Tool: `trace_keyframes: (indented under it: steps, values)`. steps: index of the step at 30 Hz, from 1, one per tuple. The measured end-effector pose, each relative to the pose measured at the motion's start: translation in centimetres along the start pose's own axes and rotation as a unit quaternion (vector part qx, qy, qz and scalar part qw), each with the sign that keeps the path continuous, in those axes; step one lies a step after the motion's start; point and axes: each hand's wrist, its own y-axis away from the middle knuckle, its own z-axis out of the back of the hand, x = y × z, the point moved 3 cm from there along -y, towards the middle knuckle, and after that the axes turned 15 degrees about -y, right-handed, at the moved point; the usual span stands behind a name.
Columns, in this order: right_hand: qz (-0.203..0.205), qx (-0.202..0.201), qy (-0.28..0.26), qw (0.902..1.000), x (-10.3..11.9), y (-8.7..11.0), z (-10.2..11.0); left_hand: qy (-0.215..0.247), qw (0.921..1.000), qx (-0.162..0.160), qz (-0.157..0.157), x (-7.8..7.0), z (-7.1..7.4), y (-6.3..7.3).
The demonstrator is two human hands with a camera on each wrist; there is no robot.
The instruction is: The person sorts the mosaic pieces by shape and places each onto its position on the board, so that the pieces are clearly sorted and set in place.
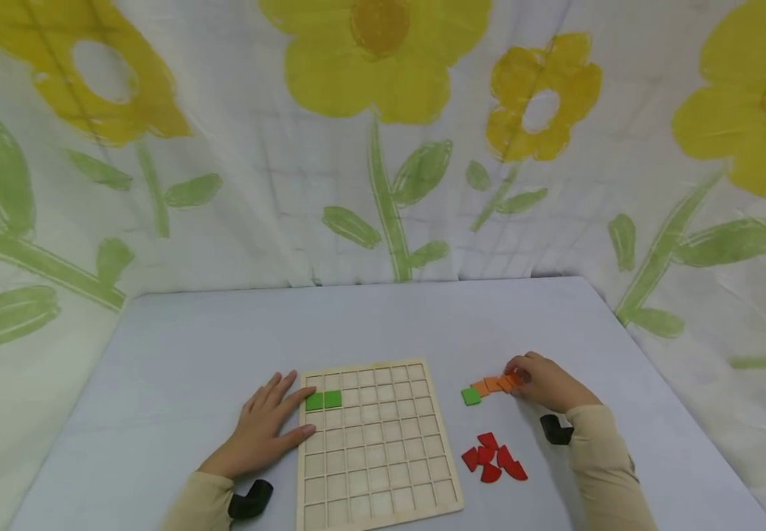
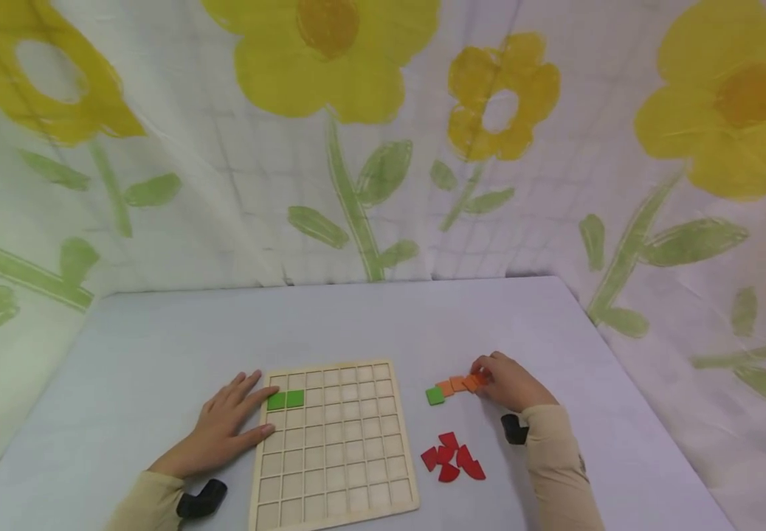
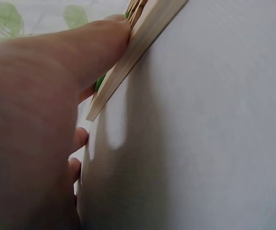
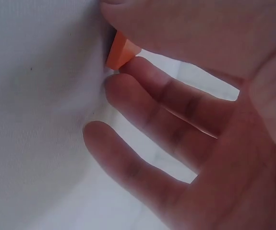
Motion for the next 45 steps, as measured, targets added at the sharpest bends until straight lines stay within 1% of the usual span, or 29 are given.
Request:
trace_keyframes:
  steps: [6, 10, 14, 17, 20, 24, 26, 30, 32, 34, 37, 39, 45]
  values:
    - [0.008, -0.005, -0.005, 0.9999, -0.1, 0.4, 0.2, -0.005, 1.0000, 0.004, 0.001, 0.0, -0.1, -0.1]
    - [0.033, -0.024, 0.001, 0.9992, 0.1, 0.6, 0.7, -0.006, 1.0000, 0.000, 0.000, -0.1, -0.1, 0.0]
    - [0.071, -0.034, 0.014, 0.9968, 0.9, 0.7, 1.1, -0.009, 1.0000, -0.002, 0.002, -0.1, -0.1, 0.0]
    - [0.088, -0.030, 0.022, 0.9954, 2.0, 0.5, 0.9, -0.011, 0.9999, 0.000, 0.003, 0.0, -0.1, 0.0]
    - [0.077, -0.026, 0.026, 0.9964, 3.4, 0.2, 0.2, -0.007, 1.0000, 0.002, 0.003, 0.0, -0.2, 0.0]
    - [0.081, -0.012, 0.017, 0.9965, 5.8, -0.4, -1.0, -0.003, 1.0000, 0.004, 0.004, 0.0, -0.2, 0.1]
    - [0.095, -0.006, 0.014, 0.9953, 7.1, -0.8, -1.7, -0.006, 1.0000, 0.004, 0.005, 0.0, -0.2, 0.0]
    - [0.165, -0.003, 0.036, 0.9856, 9.6, -1.3, -3.2, -0.010, 0.9999, 0.002, 0.004, 0.1, -0.2, 0.0]
    - [0.209, -0.005, 0.055, 0.9763, 10.6, -1.6, -3.9, -0.011, 0.9999, 0.000, 0.003, 0.0, -0.2, 0.0]
    - [0.241, -0.004, 0.064, 0.9683, 11.7, -2.0, -4.7, -0.010, 1.0000, 0.000, 0.002, 0.0, -0.2, 0.0]
    - [0.265, -0.003, 0.080, 0.9609, 13.2, -2.5, -6.0, -0.009, 1.0000, 0.001, 0.002, 0.0, -0.2, 0.0]
    - [0.274, 0.000, 0.090, 0.9576, 14.1, -2.8, -7.1, -0.009, 1.0000, 0.001, 0.002, 0.0, -0.1, 0.0]
    - [0.291, 0.039, 0.086, 0.9521, 16.1, -4.3, -10.4, -0.013, 0.9999, 0.002, 0.004, -0.1, -0.1, 0.1]
